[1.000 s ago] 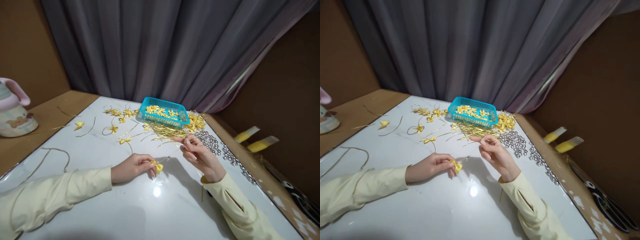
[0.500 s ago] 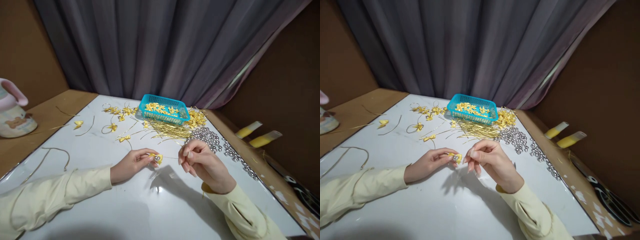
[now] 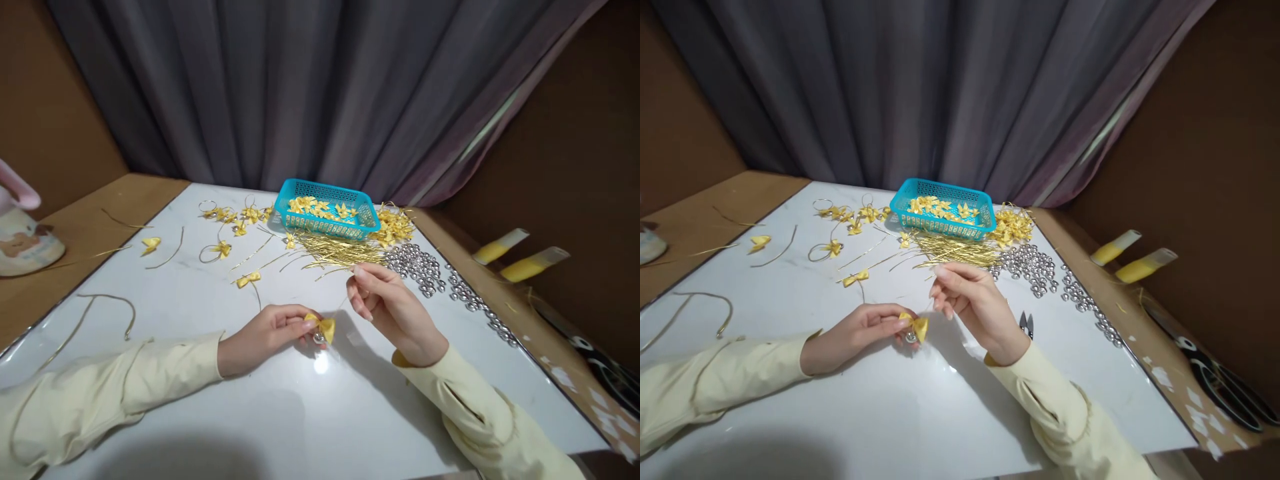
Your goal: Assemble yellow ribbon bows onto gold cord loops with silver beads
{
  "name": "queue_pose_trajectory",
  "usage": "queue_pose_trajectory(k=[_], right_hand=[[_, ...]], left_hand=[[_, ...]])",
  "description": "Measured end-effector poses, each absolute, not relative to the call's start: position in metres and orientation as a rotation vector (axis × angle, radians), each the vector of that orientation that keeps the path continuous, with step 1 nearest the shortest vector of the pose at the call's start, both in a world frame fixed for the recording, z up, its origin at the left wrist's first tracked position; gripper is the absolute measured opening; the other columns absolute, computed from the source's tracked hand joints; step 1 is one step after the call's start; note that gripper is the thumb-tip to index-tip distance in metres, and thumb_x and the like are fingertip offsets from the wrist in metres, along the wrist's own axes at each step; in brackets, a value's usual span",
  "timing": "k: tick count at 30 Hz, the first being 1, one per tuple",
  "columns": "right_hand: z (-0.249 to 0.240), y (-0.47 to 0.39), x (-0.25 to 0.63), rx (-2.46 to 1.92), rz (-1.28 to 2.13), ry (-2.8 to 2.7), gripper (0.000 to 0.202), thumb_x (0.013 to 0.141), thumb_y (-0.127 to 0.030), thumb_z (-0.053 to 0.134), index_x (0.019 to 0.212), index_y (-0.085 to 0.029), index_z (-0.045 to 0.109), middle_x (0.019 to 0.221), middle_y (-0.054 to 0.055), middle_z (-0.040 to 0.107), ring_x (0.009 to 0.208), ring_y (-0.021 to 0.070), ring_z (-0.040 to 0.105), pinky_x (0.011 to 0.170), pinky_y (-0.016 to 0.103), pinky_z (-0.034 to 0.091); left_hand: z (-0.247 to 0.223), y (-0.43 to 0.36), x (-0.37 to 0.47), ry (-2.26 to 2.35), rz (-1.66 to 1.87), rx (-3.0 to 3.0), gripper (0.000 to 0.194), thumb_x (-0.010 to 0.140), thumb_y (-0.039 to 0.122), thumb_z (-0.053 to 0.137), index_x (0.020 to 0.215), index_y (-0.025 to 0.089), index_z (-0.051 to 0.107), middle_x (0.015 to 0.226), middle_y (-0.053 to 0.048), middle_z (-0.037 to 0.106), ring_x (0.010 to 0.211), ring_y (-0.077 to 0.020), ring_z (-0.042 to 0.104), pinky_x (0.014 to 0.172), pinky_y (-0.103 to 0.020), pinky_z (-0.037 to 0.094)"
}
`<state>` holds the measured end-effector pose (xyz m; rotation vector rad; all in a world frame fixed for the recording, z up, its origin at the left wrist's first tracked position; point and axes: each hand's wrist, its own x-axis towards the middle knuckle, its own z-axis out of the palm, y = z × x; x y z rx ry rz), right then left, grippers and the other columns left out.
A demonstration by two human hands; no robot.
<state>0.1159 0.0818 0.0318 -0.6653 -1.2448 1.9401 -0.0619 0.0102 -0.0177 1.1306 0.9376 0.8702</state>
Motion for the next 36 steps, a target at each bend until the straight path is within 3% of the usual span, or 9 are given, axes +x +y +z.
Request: queue_pose_trajectory(k=[7, 14, 24, 31, 36], right_hand=[[0.022, 0.087, 0.113, -0.71, 1.906, -1.189, 0.01, 0.071, -0.024, 0.069, 0.068, -0.016, 0.065, 0.058, -0.002, 0.062, 0.045, 0.004, 0.053, 0.044, 0.014, 0.044], [0.019, 0.092, 0.111, -0.72, 1.899, -1.145, 0.01, 0.069, -0.024, 0.071, 0.072, -0.016, 0.066, 0.063, -0.002, 0.065, 0.05, 0.0046, 0.057, 0.05, 0.015, 0.047], [0.022, 0.097, 0.12, -0.891, 1.767, -1.141, 0.015, 0.064, -0.02, 0.075, 0.072, -0.013, 0.065, 0.063, 0.0, 0.065, 0.05, 0.0044, 0.056, 0.053, 0.016, 0.048], [0.028, 0.085, 0.135, -0.933, 1.477, -1.657, 0.025, 0.073, -0.03, 0.068, 0.089, -0.02, 0.051, 0.055, -0.005, 0.059, 0.036, 0.0099, 0.054, 0.038, 0.021, 0.044], [0.024, 0.072, 0.139, -0.973, 1.388, -2.09, 0.022, 0.082, -0.036, 0.053, 0.086, -0.015, 0.058, 0.052, -0.001, 0.057, 0.045, 0.0125, 0.058, 0.048, 0.024, 0.048]], left_hand=[[-0.018, 0.009, -0.058, 0.9, 0.838, 1.084, 0.027, 0.083, 0.037, 0.056, 0.088, 0.011, 0.065, 0.082, -0.01, 0.069, 0.073, -0.0166, 0.063, 0.065, -0.026, 0.043], [-0.019, 0.006, -0.059, 0.869, 0.784, 0.962, 0.026, 0.073, 0.025, 0.068, 0.095, 0.012, 0.061, 0.082, -0.008, 0.07, 0.077, -0.018, 0.064, 0.076, -0.032, 0.046], [-0.021, 0.009, -0.061, 0.909, 0.811, 0.972, 0.019, 0.074, 0.023, 0.067, 0.088, 0.011, 0.063, 0.072, -0.007, 0.07, 0.072, -0.0175, 0.064, 0.074, -0.031, 0.046], [-0.023, 0.013, -0.063, 0.896, 0.836, 0.926, 0.018, 0.072, 0.023, 0.069, 0.085, 0.011, 0.066, 0.072, -0.007, 0.071, 0.071, -0.0168, 0.065, 0.073, -0.029, 0.046], [-0.028, 0.013, -0.065, 0.885, 0.853, 0.931, 0.02, 0.073, 0.025, 0.069, 0.087, 0.012, 0.067, 0.073, -0.007, 0.072, 0.072, -0.0169, 0.065, 0.073, -0.029, 0.046]])
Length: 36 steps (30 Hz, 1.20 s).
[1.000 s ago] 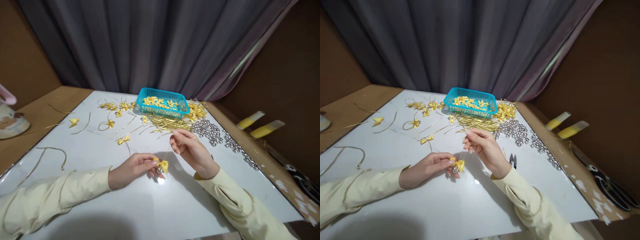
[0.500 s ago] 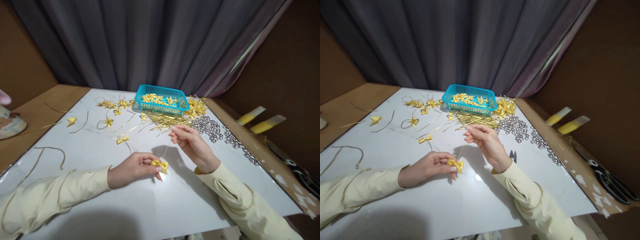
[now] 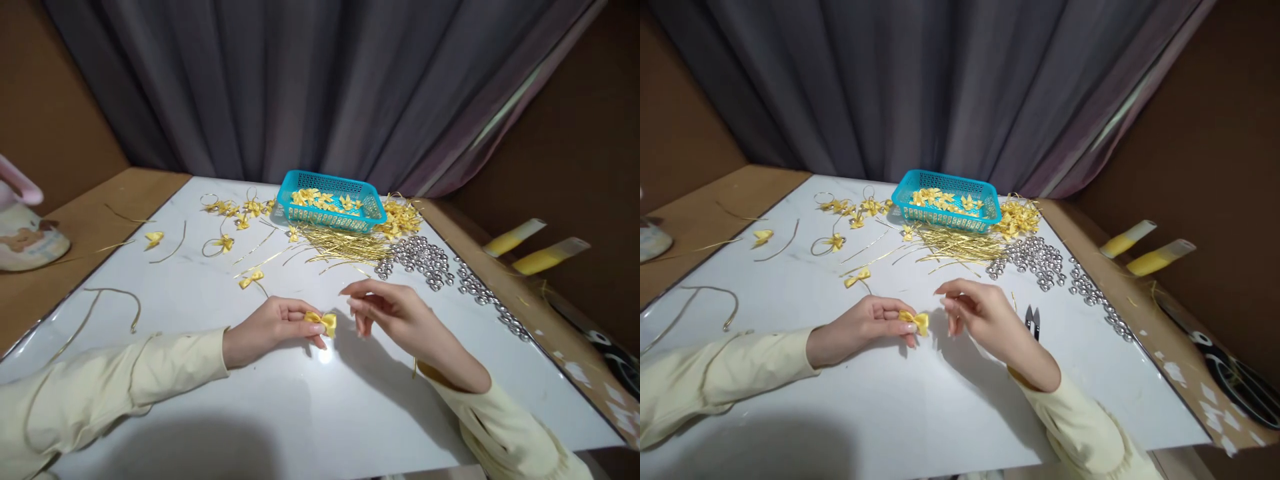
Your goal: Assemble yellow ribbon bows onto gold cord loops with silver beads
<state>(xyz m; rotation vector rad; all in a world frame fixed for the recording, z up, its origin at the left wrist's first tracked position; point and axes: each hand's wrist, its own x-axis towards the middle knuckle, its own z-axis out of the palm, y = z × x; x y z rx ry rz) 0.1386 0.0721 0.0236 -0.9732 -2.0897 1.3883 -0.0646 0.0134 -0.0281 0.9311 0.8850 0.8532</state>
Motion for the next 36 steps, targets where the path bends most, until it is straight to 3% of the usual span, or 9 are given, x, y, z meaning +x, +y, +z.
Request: queue_pose_trajectory(k=[6, 16, 22, 36], right_hand=[[0.015, 0.069, 0.129, -1.068, 1.397, -2.212, 0.019, 0.076, -0.034, 0.06, 0.078, -0.014, 0.059, 0.063, 0.001, 0.058, 0.046, 0.0113, 0.057, 0.048, 0.023, 0.046], [0.01, 0.067, 0.127, -1.101, 1.563, -2.157, 0.02, 0.077, -0.033, 0.06, 0.07, -0.015, 0.057, 0.048, -0.003, 0.053, 0.042, 0.0093, 0.052, 0.045, 0.021, 0.041], [0.016, 0.071, 0.129, -1.086, 1.48, -1.997, 0.025, 0.073, -0.038, 0.065, 0.072, -0.014, 0.06, 0.05, -0.002, 0.055, 0.044, 0.0101, 0.053, 0.047, 0.023, 0.044], [0.032, 0.072, 0.136, -0.997, 1.178, -1.709, 0.013, 0.076, -0.026, 0.065, 0.083, -0.016, 0.064, 0.055, -0.001, 0.061, 0.048, 0.0111, 0.056, 0.051, 0.026, 0.05]], left_hand=[[-0.028, 0.014, -0.066, 0.878, 0.827, 0.959, 0.019, 0.075, 0.023, 0.067, 0.088, 0.011, 0.067, 0.075, -0.007, 0.071, 0.073, -0.0167, 0.065, 0.074, -0.028, 0.047], [-0.024, 0.016, -0.063, 0.804, 0.82, 0.974, 0.026, 0.083, 0.032, 0.057, 0.088, 0.009, 0.066, 0.085, -0.011, 0.068, 0.08, -0.0205, 0.065, 0.078, -0.033, 0.047], [-0.026, 0.016, -0.063, 0.861, 0.826, 1.001, 0.029, 0.083, 0.035, 0.056, 0.085, 0.008, 0.065, 0.082, -0.011, 0.069, 0.078, -0.0209, 0.064, 0.077, -0.034, 0.047], [-0.021, 0.015, -0.063, 0.948, 0.793, 1.059, 0.03, 0.083, 0.037, 0.056, 0.083, 0.009, 0.065, 0.078, -0.011, 0.072, 0.075, -0.019, 0.066, 0.073, -0.03, 0.048]])
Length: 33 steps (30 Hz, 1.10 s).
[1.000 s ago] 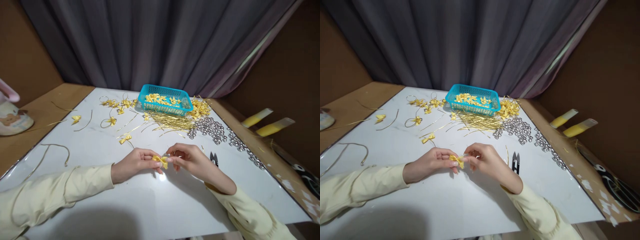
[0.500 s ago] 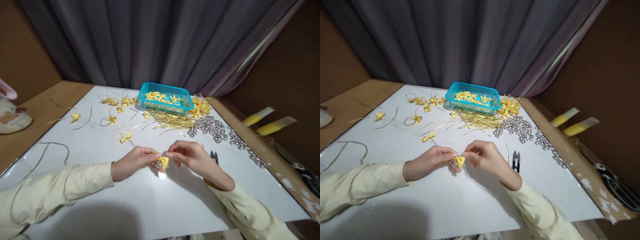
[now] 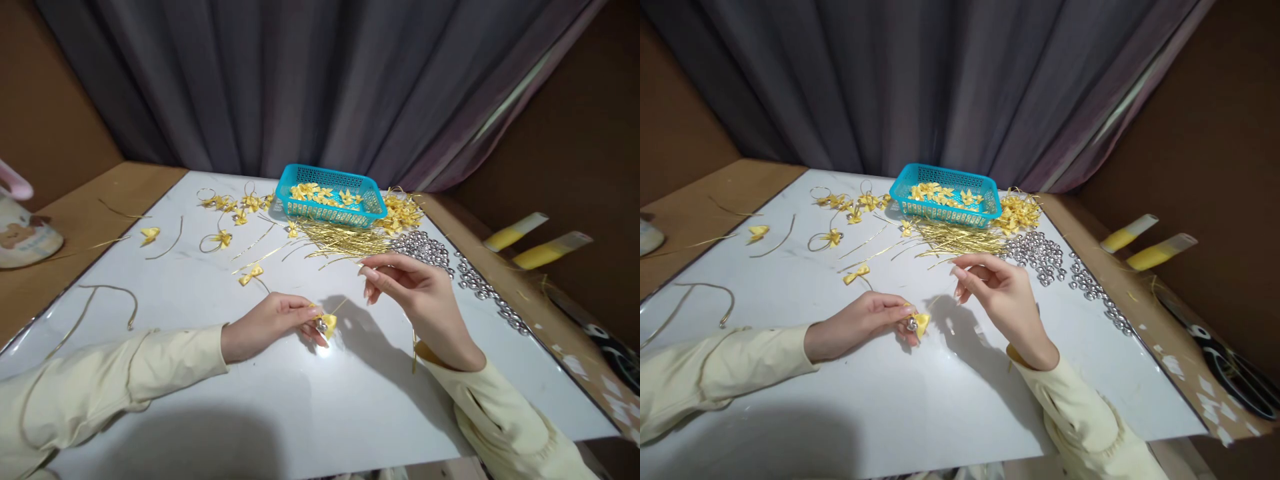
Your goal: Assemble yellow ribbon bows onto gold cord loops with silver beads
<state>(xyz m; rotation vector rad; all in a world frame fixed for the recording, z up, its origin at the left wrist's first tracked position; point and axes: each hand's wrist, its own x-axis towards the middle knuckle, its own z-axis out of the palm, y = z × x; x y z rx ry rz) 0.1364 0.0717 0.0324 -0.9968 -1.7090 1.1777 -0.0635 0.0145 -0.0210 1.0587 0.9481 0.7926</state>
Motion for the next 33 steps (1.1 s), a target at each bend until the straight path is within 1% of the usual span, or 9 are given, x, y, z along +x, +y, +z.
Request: queue_pose_trajectory(k=[7, 13, 18, 21, 24, 26, 27, 29, 33], right_hand=[[0.033, 0.068, 0.137, -0.965, 1.12, -1.74, 0.013, 0.077, -0.028, 0.064, 0.084, -0.016, 0.065, 0.057, 0.0, 0.061, 0.049, 0.0122, 0.057, 0.05, 0.028, 0.05], [0.033, 0.069, 0.138, -0.939, 1.097, -1.735, 0.009, 0.077, -0.025, 0.064, 0.08, -0.017, 0.067, 0.063, 0.002, 0.064, 0.052, 0.0126, 0.058, 0.049, 0.028, 0.051], [0.036, 0.069, 0.145, -0.829, 1.121, -1.739, 0.007, 0.078, -0.019, 0.061, 0.08, -0.018, 0.068, 0.079, 0.005, 0.065, 0.064, 0.0146, 0.061, 0.054, 0.028, 0.052], [0.038, 0.066, 0.145, -0.788, 1.104, -1.884, 0.012, 0.081, -0.019, 0.056, 0.075, -0.018, 0.066, 0.073, 0.005, 0.062, 0.064, 0.0152, 0.059, 0.054, 0.028, 0.049], [0.034, 0.058, 0.136, -0.807, 0.868, -2.172, 0.014, 0.081, -0.021, 0.055, 0.07, -0.017, 0.062, 0.069, 0.005, 0.061, 0.063, 0.0148, 0.057, 0.056, 0.028, 0.046], [0.025, 0.052, 0.128, -0.765, 0.625, -2.301, 0.011, 0.08, -0.024, 0.059, 0.072, -0.016, 0.058, 0.068, 0.005, 0.059, 0.059, 0.0136, 0.054, 0.055, 0.027, 0.044], [0.019, 0.049, 0.124, -0.729, 0.517, -2.356, 0.012, 0.08, -0.027, 0.059, 0.075, -0.016, 0.057, 0.07, 0.006, 0.058, 0.062, 0.0145, 0.054, 0.056, 0.026, 0.045], [0.007, 0.045, 0.117, -0.659, 0.322, -2.466, 0.013, 0.082, -0.029, 0.057, 0.081, -0.015, 0.056, 0.074, 0.007, 0.059, 0.065, 0.0157, 0.055, 0.055, 0.026, 0.045], [-0.01, 0.042, 0.111, -0.622, 0.082, -2.565, 0.016, 0.086, -0.029, 0.052, 0.081, -0.014, 0.056, 0.074, 0.009, 0.059, 0.066, 0.0175, 0.056, 0.053, 0.027, 0.045]], left_hand=[[-0.023, 0.015, -0.063, 0.916, 0.828, 1.003, 0.03, 0.081, 0.038, 0.058, 0.083, 0.009, 0.066, 0.077, -0.01, 0.07, 0.076, -0.0193, 0.066, 0.074, -0.03, 0.047], [-0.025, 0.015, -0.063, 0.879, 0.855, 0.947, 0.027, 0.08, 0.036, 0.06, 0.083, 0.011, 0.067, 0.082, -0.008, 0.069, 0.071, -0.0166, 0.065, 0.069, -0.027, 0.045], [-0.023, 0.016, -0.063, 0.909, 0.878, 0.901, 0.025, 0.08, 0.035, 0.061, 0.075, 0.01, 0.065, 0.066, -0.005, 0.066, 0.065, -0.0146, 0.063, 0.064, -0.025, 0.043], [-0.023, 0.016, -0.062, 0.961, 0.924, 0.878, 0.025, 0.079, 0.035, 0.062, 0.076, 0.01, 0.064, 0.068, -0.006, 0.068, 0.065, -0.0154, 0.064, 0.062, -0.025, 0.043], [-0.026, 0.015, -0.061, 0.978, 1.003, 0.874, 0.026, 0.08, 0.036, 0.061, 0.082, 0.01, 0.064, 0.08, -0.008, 0.07, 0.074, -0.0184, 0.066, 0.066, -0.026, 0.046], [-0.028, 0.014, -0.059, 0.979, 1.041, 0.872, 0.028, 0.079, 0.037, 0.06, 0.083, 0.01, 0.065, 0.086, -0.009, 0.07, 0.081, -0.0199, 0.066, 0.074, -0.028, 0.048], [-0.028, 0.013, -0.059, 0.983, 1.05, 0.862, 0.028, 0.079, 0.038, 0.061, 0.082, 0.01, 0.065, 0.088, -0.009, 0.07, 0.084, -0.0204, 0.065, 0.078, -0.03, 0.048], [-0.028, 0.013, -0.057, 0.999, 1.057, 0.826, 0.029, 0.077, 0.038, 0.063, 0.083, 0.01, 0.065, 0.09, -0.009, 0.07, 0.088, -0.0214, 0.065, 0.084, -0.033, 0.047], [-0.025, 0.012, -0.055, 1.013, 1.074, 0.766, 0.029, 0.075, 0.038, 0.065, 0.082, 0.01, 0.064, 0.09, -0.008, 0.07, 0.094, -0.0219, 0.063, 0.091, -0.034, 0.045]])
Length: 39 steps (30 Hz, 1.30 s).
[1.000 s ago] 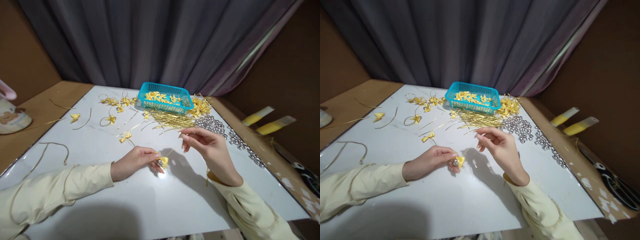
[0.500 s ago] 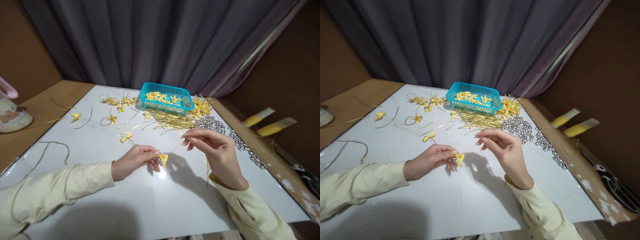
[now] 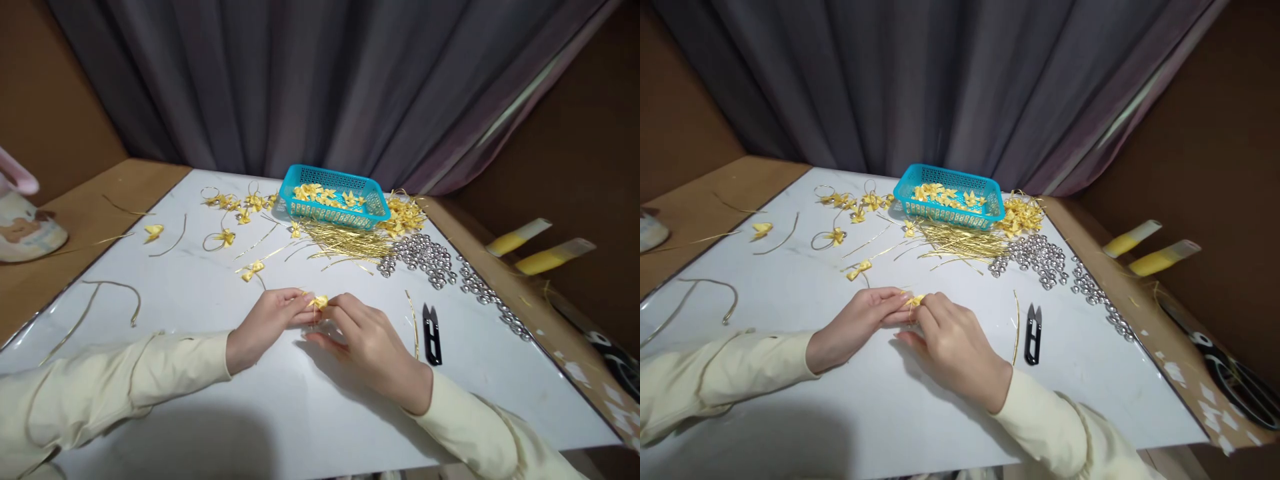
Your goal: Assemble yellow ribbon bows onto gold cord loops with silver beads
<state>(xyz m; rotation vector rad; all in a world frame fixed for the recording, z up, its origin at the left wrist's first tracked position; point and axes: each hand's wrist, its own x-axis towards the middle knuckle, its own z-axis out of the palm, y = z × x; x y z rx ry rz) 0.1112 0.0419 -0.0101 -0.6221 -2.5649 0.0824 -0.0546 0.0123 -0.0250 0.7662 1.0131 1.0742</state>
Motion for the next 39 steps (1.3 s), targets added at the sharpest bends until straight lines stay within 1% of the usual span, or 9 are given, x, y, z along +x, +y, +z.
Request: queue_pose_trajectory(k=[2, 5, 8, 12, 19, 25, 29, 31, 39], right_hand=[[-0.011, 0.042, 0.11, -0.618, 0.157, -2.569, 0.013, 0.086, -0.026, 0.052, 0.083, -0.014, 0.055, 0.077, 0.009, 0.059, 0.068, 0.0179, 0.057, 0.054, 0.028, 0.046], [-0.002, 0.041, 0.111, -0.598, 0.48, -2.448, 0.005, 0.085, -0.019, 0.052, 0.087, -0.016, 0.055, 0.081, 0.008, 0.06, 0.075, 0.0173, 0.058, 0.063, 0.028, 0.049], [0.013, 0.041, 0.114, -0.619, 0.683, -2.264, 0.011, 0.085, -0.013, 0.048, 0.088, -0.019, 0.057, 0.082, 0.006, 0.061, 0.075, 0.016, 0.058, 0.066, 0.028, 0.05], [0.025, 0.047, 0.118, -0.712, 0.777, -2.124, 0.008, 0.082, -0.016, 0.055, 0.083, -0.02, 0.062, 0.082, 0.007, 0.063, 0.075, 0.017, 0.058, 0.065, 0.03, 0.051], [0.028, 0.053, 0.118, -0.787, 1.26, -1.789, 0.008, 0.076, -0.024, 0.065, 0.08, -0.017, 0.068, 0.084, 0.005, 0.061, 0.068, 0.0134, 0.061, 0.063, 0.027, 0.056], [0.042, 0.045, 0.113, -0.671, 1.545, -1.652, 0.007, 0.075, -0.019, 0.067, 0.081, -0.018, 0.069, 0.082, 0.004, 0.062, 0.066, 0.0138, 0.065, 0.063, 0.028, 0.058], [0.052, 0.042, 0.107, -0.622, 1.65, -1.655, 0.006, 0.074, -0.019, 0.068, 0.08, -0.018, 0.07, 0.077, 0.003, 0.063, 0.063, 0.0137, 0.065, 0.061, 0.028, 0.058], [0.055, 0.044, 0.106, -0.624, 1.655, -1.68, 0.007, 0.074, -0.019, 0.068, 0.08, -0.018, 0.07, 0.078, 0.003, 0.063, 0.062, 0.0131, 0.065, 0.061, 0.027, 0.057], [0.065, 0.06, 0.104, -0.602, 1.52, -1.799, 0.008, 0.076, -0.015, 0.065, 0.082, -0.017, 0.07, 0.083, 0.004, 0.066, 0.066, 0.0123, 0.065, 0.062, 0.024, 0.056]], left_hand=[[-0.024, 0.013, -0.054, 1.014, 1.087, 0.754, 0.028, 0.074, 0.037, 0.065, 0.079, 0.01, 0.063, 0.087, -0.007, 0.07, 0.093, -0.0213, 0.063, 0.091, -0.033, 0.045], [-0.022, 0.013, -0.054, 1.02, 1.096, 0.76, 0.029, 0.074, 0.038, 0.065, 0.078, 0.01, 0.062, 0.084, -0.007, 0.07, 0.089, -0.0213, 0.064, 0.087, -0.034, 0.047], [-0.022, 0.013, -0.055, 1.006, 1.096, 0.805, 0.031, 0.075, 0.041, 0.064, 0.082, 0.01, 0.062, 0.084, -0.008, 0.07, 0.084, -0.0218, 0.066, 0.086, -0.036, 0.047], [-0.022, 0.012, -0.056, 0.989, 1.057, 0.873, 0.034, 0.077, 0.043, 0.061, 0.088, 0.01, 0.063, 0.088, -0.011, 0.07, 0.083, -0.023, 0.067, 0.084, -0.037, 0.047], [-0.021, 0.013, -0.054, 0.94, 1.049, 0.93, 0.031, 0.08, 0.04, 0.058, 0.089, 0.011, 0.063, 0.092, -0.01, 0.07, 0.088, -0.0218, 0.064, 0.087, -0.036, 0.044], [-0.016, 0.012, -0.052, 0.975, 1.105, 0.925, 0.026, 0.08, 0.04, 0.058, 0.077, 0.013, 0.059, 0.075, -0.004, 0.066, 0.081, -0.0184, 0.063, 0.078, -0.03, 0.045], [-0.016, 0.012, -0.051, 1.001, 1.13, 0.906, 0.026, 0.08, 0.04, 0.058, 0.076, 0.014, 0.056, 0.065, 0.001, 0.062, 0.069, -0.0156, 0.062, 0.069, -0.027, 0.045], [-0.017, 0.012, -0.052, 0.995, 1.131, 0.915, 0.025, 0.08, 0.038, 0.059, 0.076, 0.014, 0.055, 0.064, 0.001, 0.062, 0.069, -0.0156, 0.063, 0.069, -0.027, 0.045], [-0.026, 0.014, -0.054, 0.956, 1.097, 0.926, 0.034, 0.082, 0.044, 0.054, 0.091, 0.012, 0.059, 0.089, -0.01, 0.068, 0.082, -0.0223, 0.066, 0.075, -0.033, 0.045]])
